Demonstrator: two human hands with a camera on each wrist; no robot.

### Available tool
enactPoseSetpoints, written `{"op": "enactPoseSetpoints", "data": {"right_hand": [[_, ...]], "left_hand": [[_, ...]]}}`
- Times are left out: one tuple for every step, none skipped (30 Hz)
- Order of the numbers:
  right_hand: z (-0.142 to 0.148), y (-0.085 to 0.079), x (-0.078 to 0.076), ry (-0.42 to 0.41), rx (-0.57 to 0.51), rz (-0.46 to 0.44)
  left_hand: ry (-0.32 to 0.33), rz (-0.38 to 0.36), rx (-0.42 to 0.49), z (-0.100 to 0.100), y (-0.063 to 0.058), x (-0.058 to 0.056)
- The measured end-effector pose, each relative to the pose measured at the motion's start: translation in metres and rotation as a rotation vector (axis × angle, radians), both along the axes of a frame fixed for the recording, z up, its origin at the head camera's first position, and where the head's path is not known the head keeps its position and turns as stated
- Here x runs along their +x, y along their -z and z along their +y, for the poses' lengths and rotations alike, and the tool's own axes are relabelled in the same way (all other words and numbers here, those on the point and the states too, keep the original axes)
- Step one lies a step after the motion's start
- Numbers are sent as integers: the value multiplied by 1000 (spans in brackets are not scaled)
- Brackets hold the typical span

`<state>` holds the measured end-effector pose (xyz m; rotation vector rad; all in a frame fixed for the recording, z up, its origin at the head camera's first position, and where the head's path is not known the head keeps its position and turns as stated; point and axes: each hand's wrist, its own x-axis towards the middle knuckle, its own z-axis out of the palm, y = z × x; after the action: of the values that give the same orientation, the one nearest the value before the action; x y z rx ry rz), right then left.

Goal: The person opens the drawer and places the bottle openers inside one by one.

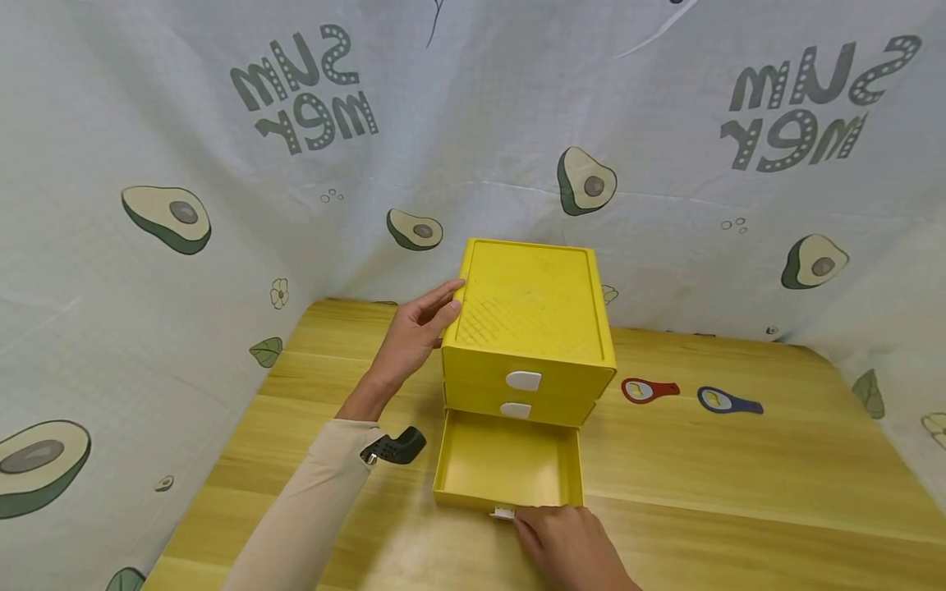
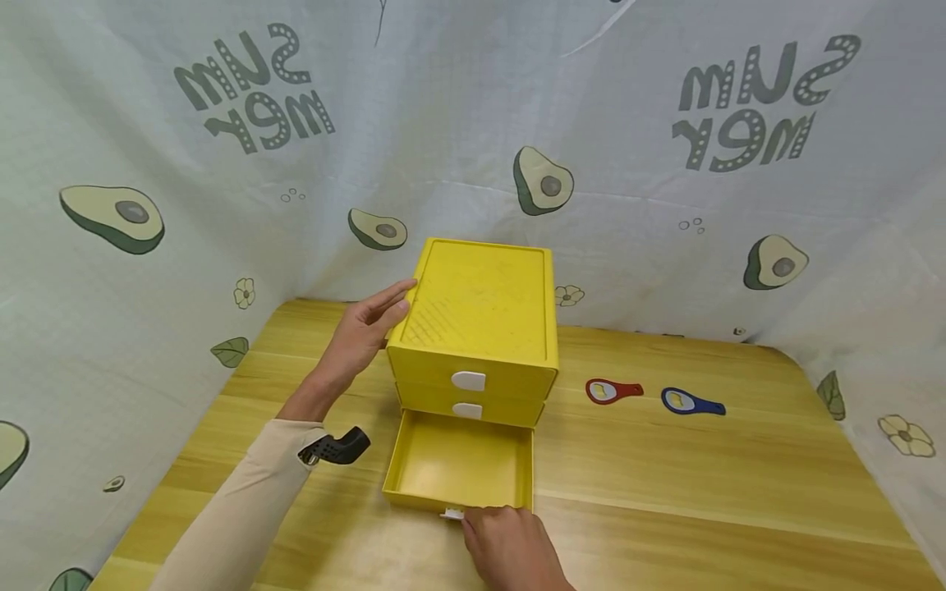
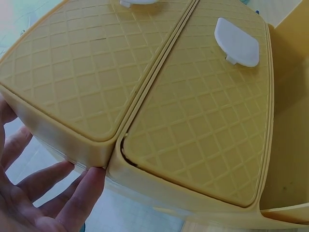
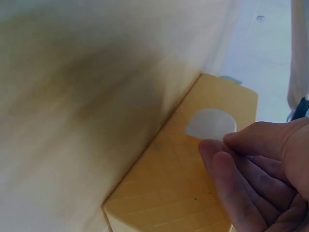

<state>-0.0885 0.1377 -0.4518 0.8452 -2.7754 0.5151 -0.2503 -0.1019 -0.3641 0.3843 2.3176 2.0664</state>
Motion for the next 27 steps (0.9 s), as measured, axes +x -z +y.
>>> {"op": "enactPoseSetpoints", "data": {"right_hand": [[0,0,2,-4,3,-14],[-1,0,3,-6,2,-26],[-1,0,4,-7,0,-42],[-1,0,5,-7,-5,-57],[-2,0,6,-8,-11,-63],[-2,0,6,-7,-12,-67],[-2,0,6,-8,-14,-65],[-2,0,6,-8,-20,-62],[-2,1,6,-9,-21,-56],[-1,1,5,-11,-24,-46],[-1,1,5,-14,-25,-46],[0,0,5,-16,-28,-55],[0,0,5,-19,-31,-61],[1,-1,5,-19,-38,-83],[2,-1,5,-17,-47,-103],[2,-2,6,-12,-58,-122],[3,-3,6,-4,-70,-148],[4,-4,6,1,-86,-172],[6,-5,6,6,-104,-187],[7,-6,5,3,-126,-191],[9,-7,5,-5,-147,-187],[12,-8,4,-15,-164,-183],[15,-9,3,-30,-183,-179],[18,-10,2,-48,-202,-175],[21,-10,1,-64,-219,-163],[25,-12,0,-77,-236,-170],[29,-13,-1,-87,-252,-177]], "left_hand": [[0,1,-3,0,0,0],[-3,3,-11,-1,0,0],[-4,5,-16,-1,0,0],[-6,7,-18,-1,0,-1],[-6,8,-16,-2,0,-1],[-5,8,-13,-2,-1,-1],[-4,8,-11,-2,-1,-1],[-4,7,-11,-3,-1,-1],[-4,5,-8,-3,-1,-1],[-5,3,-8,-2,-2,-1],[-5,1,-8,-2,-2,-1],[-6,-2,-9,-2,-2,-1],[-7,-4,-10,-2,-1,-1],[-7,-6,-8,-2,-1,-1],[-9,-7,-8,-2,-1,-1],[-9,-9,-6,-2,-1,-1],[-8,-9,-6,-2,0,-1],[-8,-10,-5,-2,0,-1],[-6,-9,-4,-1,0,0],[-5,-8,-4,-1,0,0],[-5,-7,-5,-1,0,0],[-4,-6,-6,-1,1,0],[-4,-4,-7,-1,1,0],[-4,-3,-8,-1,1,0],[-3,-3,-6,0,1,0],[-2,-3,-3,0,1,-1],[-2,-4,-2,0,1,-1]]}}
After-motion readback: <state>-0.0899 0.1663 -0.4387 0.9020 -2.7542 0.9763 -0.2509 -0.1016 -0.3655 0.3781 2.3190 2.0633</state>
